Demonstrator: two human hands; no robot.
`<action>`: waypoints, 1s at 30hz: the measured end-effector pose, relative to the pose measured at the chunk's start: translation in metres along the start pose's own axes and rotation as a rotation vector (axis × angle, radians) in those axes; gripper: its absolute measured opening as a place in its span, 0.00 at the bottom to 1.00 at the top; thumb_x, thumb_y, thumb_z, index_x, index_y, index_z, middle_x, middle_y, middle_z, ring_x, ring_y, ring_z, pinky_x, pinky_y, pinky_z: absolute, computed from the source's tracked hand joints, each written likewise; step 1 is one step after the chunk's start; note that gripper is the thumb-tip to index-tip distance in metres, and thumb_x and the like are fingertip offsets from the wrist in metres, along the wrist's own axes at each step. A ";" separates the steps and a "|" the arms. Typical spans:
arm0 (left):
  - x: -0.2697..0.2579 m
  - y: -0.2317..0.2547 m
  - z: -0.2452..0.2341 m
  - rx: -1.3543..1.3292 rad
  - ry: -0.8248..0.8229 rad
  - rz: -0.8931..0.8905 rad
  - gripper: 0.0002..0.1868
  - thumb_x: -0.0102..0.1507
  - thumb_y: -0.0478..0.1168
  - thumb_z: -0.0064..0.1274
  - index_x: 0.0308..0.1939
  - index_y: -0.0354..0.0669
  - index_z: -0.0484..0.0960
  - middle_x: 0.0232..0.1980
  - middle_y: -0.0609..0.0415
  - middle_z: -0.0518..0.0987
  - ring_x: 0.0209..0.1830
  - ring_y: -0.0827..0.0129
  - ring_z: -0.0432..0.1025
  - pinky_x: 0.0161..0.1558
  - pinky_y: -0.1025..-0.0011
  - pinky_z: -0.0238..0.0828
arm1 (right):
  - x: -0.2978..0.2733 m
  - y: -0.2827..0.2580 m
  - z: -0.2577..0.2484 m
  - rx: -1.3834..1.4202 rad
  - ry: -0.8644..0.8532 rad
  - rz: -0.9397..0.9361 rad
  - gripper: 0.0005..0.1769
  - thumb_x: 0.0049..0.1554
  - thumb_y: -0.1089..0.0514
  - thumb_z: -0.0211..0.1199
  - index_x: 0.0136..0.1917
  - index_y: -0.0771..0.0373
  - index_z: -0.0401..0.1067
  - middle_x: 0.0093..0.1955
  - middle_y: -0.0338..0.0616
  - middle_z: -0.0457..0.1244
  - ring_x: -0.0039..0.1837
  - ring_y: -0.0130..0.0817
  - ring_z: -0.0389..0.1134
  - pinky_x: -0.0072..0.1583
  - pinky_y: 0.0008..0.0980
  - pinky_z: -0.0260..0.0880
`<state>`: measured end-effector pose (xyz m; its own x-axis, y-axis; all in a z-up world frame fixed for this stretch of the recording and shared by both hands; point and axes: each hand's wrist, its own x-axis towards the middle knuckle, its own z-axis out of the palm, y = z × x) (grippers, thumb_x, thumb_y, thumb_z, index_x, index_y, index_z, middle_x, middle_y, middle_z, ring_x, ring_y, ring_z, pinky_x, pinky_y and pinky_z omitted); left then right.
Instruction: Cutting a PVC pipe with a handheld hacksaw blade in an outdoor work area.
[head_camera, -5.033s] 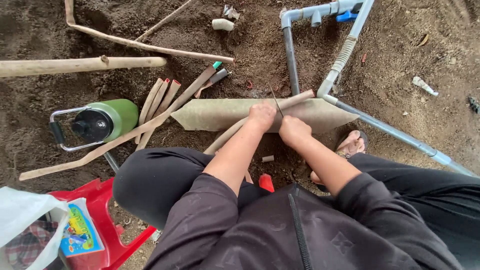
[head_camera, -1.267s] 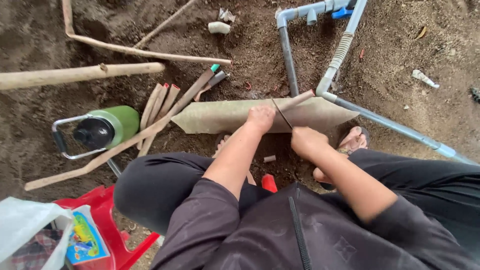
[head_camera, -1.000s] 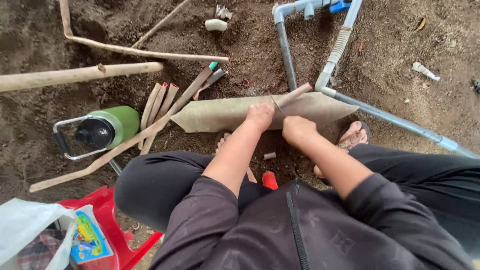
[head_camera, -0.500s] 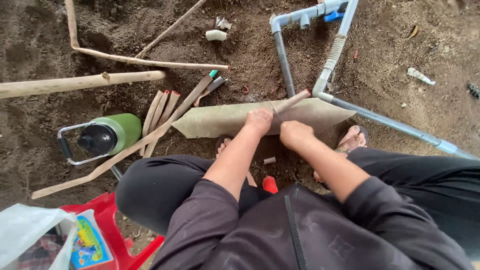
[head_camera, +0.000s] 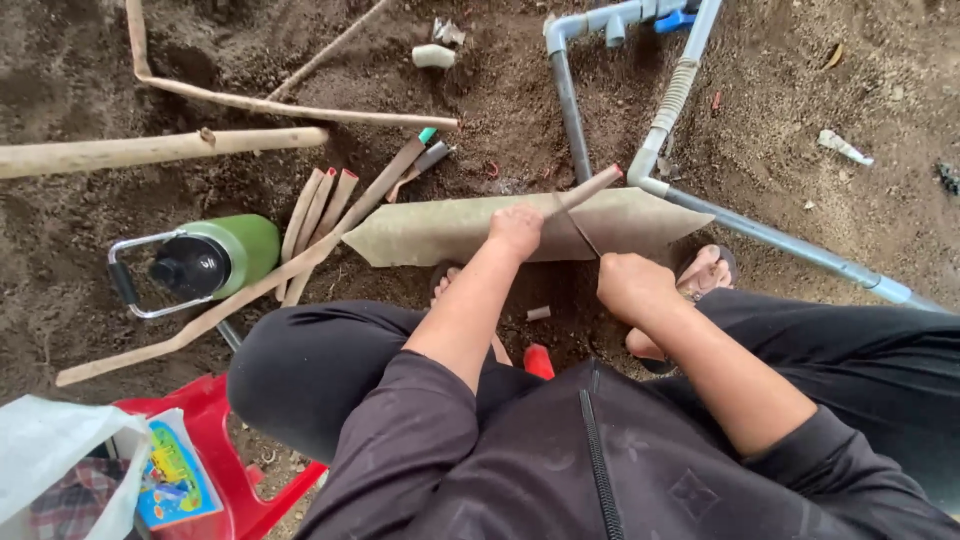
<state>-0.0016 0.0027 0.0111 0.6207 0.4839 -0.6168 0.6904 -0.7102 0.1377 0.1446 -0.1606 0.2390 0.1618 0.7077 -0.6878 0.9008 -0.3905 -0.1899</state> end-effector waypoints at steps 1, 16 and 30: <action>0.000 -0.001 -0.003 -0.003 0.005 0.003 0.27 0.72 0.41 0.26 0.65 0.50 0.82 0.67 0.47 0.82 0.72 0.49 0.73 0.65 0.44 0.70 | 0.006 0.004 0.004 0.021 0.022 0.009 0.20 0.64 0.52 0.54 0.54 0.69 0.79 0.44 0.57 0.73 0.52 0.56 0.78 0.56 0.61 0.78; -0.004 -0.008 0.000 -0.052 0.068 0.005 0.24 0.70 0.40 0.31 0.61 0.46 0.82 0.61 0.46 0.83 0.68 0.50 0.76 0.65 0.44 0.72 | 0.014 -0.002 0.024 0.140 -0.048 0.024 0.24 0.67 0.50 0.49 0.56 0.69 0.78 0.49 0.64 0.73 0.57 0.62 0.76 0.59 0.66 0.76; -0.004 0.000 -0.013 -0.077 0.078 -0.046 0.24 0.69 0.39 0.33 0.56 0.48 0.87 0.55 0.46 0.86 0.62 0.51 0.81 0.60 0.46 0.77 | 0.028 -0.011 0.031 0.065 -0.011 -0.002 0.20 0.65 0.53 0.52 0.56 0.71 0.77 0.48 0.62 0.73 0.56 0.62 0.77 0.58 0.68 0.74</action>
<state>0.0002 0.0071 0.0234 0.6126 0.5554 -0.5623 0.7436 -0.6461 0.1720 0.1267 -0.1545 0.2002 0.1555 0.7018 -0.6952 0.8727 -0.4273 -0.2361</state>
